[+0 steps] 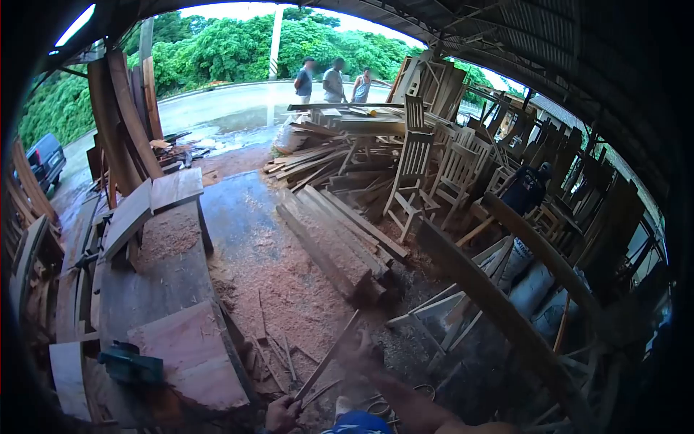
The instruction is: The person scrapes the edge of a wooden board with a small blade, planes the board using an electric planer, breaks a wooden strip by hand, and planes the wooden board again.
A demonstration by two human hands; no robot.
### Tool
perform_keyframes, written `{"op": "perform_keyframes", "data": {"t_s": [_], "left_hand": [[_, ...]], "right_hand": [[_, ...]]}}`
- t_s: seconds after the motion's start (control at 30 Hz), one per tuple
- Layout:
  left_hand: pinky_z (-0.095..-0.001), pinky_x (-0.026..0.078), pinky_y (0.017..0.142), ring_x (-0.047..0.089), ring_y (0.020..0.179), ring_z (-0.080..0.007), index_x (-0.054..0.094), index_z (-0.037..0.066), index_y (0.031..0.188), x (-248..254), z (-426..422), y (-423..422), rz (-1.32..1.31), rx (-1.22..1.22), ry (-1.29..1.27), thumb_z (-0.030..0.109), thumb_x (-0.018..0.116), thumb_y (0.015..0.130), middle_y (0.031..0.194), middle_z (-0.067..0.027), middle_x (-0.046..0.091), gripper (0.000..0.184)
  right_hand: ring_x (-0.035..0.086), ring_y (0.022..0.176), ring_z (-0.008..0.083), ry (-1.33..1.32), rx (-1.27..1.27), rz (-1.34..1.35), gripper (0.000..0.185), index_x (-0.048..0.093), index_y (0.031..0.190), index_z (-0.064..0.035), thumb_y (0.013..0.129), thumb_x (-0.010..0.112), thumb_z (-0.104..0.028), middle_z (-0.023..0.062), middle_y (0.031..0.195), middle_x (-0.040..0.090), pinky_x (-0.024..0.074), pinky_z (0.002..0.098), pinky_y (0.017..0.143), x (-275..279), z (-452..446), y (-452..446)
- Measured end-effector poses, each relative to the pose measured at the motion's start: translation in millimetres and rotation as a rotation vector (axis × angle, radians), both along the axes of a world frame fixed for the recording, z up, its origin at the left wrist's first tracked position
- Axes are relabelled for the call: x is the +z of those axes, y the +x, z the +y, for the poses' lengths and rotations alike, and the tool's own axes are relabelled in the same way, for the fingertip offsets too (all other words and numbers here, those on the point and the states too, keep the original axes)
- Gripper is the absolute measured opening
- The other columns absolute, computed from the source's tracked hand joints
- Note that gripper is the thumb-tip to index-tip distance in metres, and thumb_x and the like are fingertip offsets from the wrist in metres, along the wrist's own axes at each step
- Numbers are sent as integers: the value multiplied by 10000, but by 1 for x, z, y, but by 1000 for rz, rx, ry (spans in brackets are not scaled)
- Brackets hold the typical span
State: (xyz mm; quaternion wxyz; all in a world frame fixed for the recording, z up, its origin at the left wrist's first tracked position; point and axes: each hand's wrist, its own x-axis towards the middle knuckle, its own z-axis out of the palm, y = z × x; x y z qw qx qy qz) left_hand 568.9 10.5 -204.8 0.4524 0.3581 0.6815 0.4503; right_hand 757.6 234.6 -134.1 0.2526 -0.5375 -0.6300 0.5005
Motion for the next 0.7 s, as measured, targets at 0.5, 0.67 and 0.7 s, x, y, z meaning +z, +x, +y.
{"op": "perform_keyframes", "data": {"t_s": [0.5,0.67,0.7], "left_hand": [[-356,529,745,689,804,-233,703,30,1007,27,-36,-65,-160,43,443,62,611,929,874,-134,704,125],[-406,531,739,691,838,-357,725,64,1067,88,-47,-59,152,-89,448,68,561,938,909,-202,694,209],[-417,532,720,691,827,-369,724,73,1090,90,-47,-59,212,-80,424,81,566,945,890,-201,695,215]], "right_hand": [[704,824,387,333,526,-190,214,682,1076,-57,934,630,-208,214,913,704,557,436,710,55,-194,-84],[715,802,359,550,391,44,231,693,1087,-19,881,660,-119,202,881,708,567,402,687,74,-187,-98],[717,792,351,693,473,25,236,699,1083,-7,867,664,-97,199,871,708,567,393,678,71,-181,-99]]}}
